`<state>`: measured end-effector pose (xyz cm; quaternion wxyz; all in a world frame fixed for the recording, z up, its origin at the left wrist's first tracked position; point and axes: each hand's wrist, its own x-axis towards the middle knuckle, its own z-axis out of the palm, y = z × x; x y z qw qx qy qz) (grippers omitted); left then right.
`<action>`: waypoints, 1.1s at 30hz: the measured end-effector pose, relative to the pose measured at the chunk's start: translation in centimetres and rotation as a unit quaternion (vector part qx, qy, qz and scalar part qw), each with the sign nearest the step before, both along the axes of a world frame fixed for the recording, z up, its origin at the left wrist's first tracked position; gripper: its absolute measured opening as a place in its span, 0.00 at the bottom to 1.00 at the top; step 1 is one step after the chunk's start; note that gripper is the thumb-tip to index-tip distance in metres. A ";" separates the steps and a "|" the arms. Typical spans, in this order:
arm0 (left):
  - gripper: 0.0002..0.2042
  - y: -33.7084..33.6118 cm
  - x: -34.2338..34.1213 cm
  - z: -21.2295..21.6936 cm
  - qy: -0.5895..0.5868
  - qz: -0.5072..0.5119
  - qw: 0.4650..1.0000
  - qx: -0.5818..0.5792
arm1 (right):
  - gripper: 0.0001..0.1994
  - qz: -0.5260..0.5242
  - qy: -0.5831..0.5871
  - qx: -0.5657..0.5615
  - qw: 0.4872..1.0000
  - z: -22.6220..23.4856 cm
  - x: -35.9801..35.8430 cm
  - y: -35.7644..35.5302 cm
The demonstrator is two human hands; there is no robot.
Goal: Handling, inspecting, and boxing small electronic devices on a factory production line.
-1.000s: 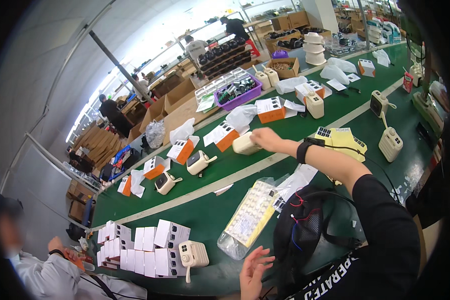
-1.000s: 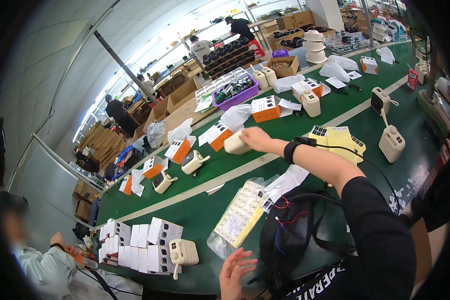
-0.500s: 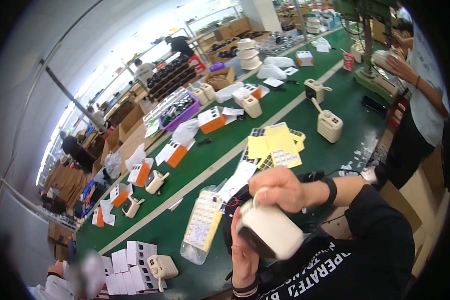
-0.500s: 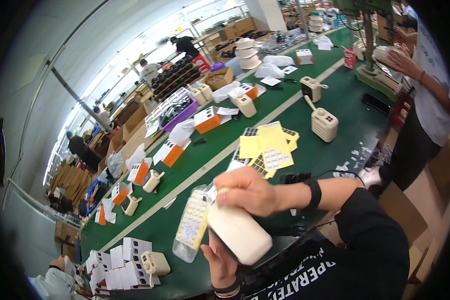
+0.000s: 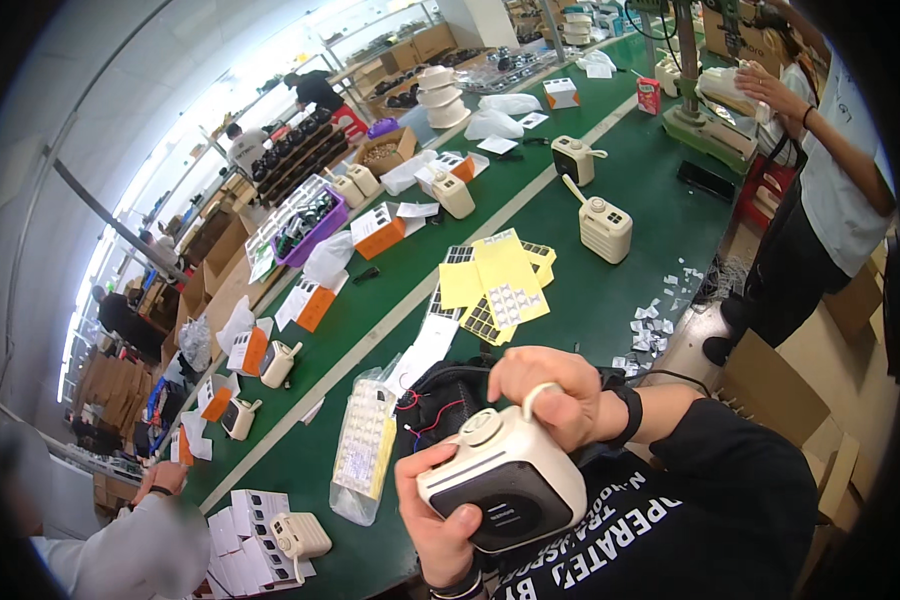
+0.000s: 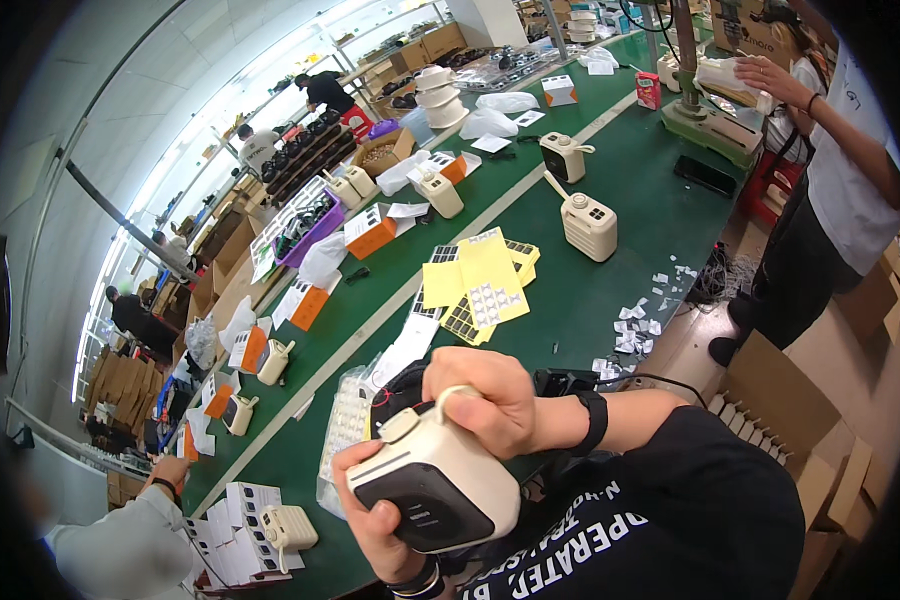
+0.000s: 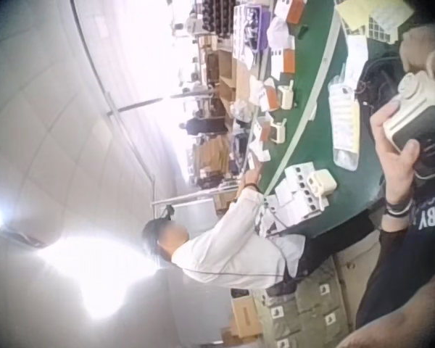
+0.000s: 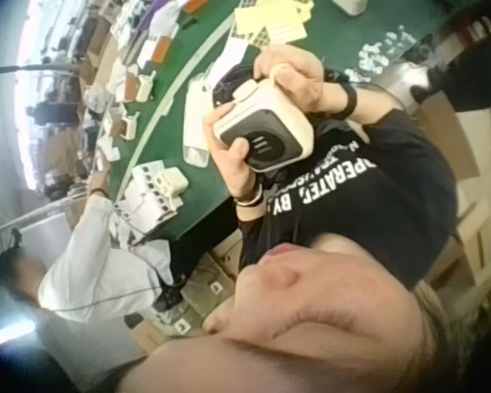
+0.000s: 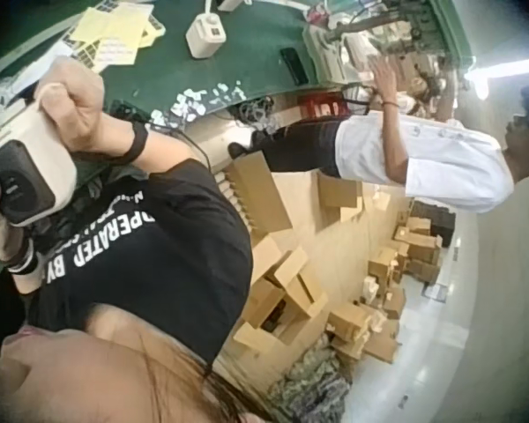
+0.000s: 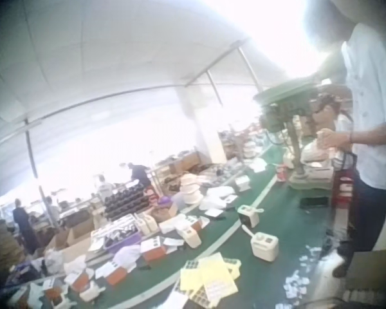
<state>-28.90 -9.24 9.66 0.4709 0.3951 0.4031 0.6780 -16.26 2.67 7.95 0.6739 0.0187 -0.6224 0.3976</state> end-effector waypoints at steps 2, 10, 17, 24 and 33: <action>0.29 0.0 -0.1 -0.1 0.023 0.060 0.998 0.019 | 0.12 -0.008 -0.051 -0.040 0.998 -0.2 -0.3 0.0; 0.24 1.1 -1.9 -0.1 -0.001 0.116 0.993 0.022 | 0.09 0.047 -0.150 -0.174 0.972 -0.9 -1.7 -0.9; 0.22 0.7 -4.0 0.3 0.023 0.179 0.983 0.046 | 0.17 0.238 -0.134 -0.264 0.925 -1.5 -3.3 -2.1; 0.21 0.0 -5.3 -0.3 -0.054 0.183 0.982 0.015 | 0.24 0.197 -0.198 -0.200 0.939 -1.3 -4.5 -3.3; 0.27 -0.6 -7.6 -2.6 -0.520 -0.152 0.839 -0.053 | 0.44 0.032 -0.257 -0.096 0.961 -0.7 -6.8 -5.2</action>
